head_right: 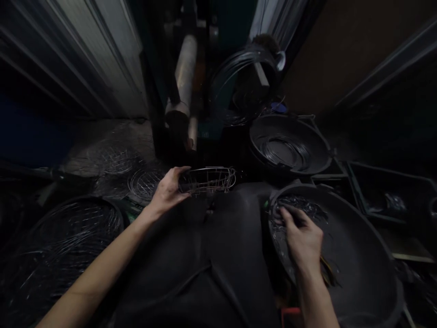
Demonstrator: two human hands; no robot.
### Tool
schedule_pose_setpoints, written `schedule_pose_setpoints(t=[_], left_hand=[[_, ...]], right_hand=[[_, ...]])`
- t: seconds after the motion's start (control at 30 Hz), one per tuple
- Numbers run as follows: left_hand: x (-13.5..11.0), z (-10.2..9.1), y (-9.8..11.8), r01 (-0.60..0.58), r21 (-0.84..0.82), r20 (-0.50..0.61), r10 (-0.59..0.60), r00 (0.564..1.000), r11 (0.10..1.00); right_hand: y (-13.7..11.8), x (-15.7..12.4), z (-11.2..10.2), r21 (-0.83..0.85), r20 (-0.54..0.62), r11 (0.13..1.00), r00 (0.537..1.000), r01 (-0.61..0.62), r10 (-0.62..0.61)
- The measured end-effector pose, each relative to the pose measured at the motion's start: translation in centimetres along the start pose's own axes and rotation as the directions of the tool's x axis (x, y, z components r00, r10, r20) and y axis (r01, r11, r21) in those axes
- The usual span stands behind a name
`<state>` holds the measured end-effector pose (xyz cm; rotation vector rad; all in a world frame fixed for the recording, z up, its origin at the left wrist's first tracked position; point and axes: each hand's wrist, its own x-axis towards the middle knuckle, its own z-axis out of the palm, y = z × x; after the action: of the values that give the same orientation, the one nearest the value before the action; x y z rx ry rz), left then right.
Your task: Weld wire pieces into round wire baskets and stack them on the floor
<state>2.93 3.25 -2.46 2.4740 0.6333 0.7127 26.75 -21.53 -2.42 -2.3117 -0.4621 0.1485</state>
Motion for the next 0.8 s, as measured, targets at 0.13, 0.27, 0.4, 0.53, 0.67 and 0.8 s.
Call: schedule_pose_setpoints(t=[0.13, 0.27, 0.4, 0.53, 0.67, 0.8], left_hand=[[0.9, 0.2, 0.8, -0.015, 0.203, 0.018, 0.011, 1.0, 0.979], [0.6, 0.1, 0.9, -0.016, 0.29, 0.036, 0.006, 0.999, 0.957], [0.2, -0.3, 0.5, -0.054, 0.249, -0.016, 0.06, 0.998, 0.967], [0.2, -0.6, 0.1, -0.098, 0.282, -0.027, 0.11, 0.994, 0.955], [0.3, -0.8, -0.5, -0.106, 0.311, -0.038, 0.124, 0.992, 0.944], [0.4, -0.9, -1.2, -0.081, 0.269, -0.048, 0.097, 0.994, 0.96]], right_hand=[[-8.7, -2.9, 3.4, 0.488, 0.281, 0.872, 0.951, -0.024, -0.131], [-13.1, -3.8, 7.3, 0.568, 0.441, 0.823, 0.852, -0.021, -0.282], [-14.6, -3.2, 9.9, 0.435, 0.439, 0.895, 0.843, 0.104, -0.311], [-15.8, -3.3, 10.9, 0.345, 0.387, 0.912, 0.852, 0.221, -0.353], [-16.5, -3.5, 11.4, 0.376, 0.342, 0.899, 0.868, 0.225, -0.36], [-16.6, -3.3, 12.2, 0.411, 0.32, 0.88, 0.866, 0.239, -0.385]])
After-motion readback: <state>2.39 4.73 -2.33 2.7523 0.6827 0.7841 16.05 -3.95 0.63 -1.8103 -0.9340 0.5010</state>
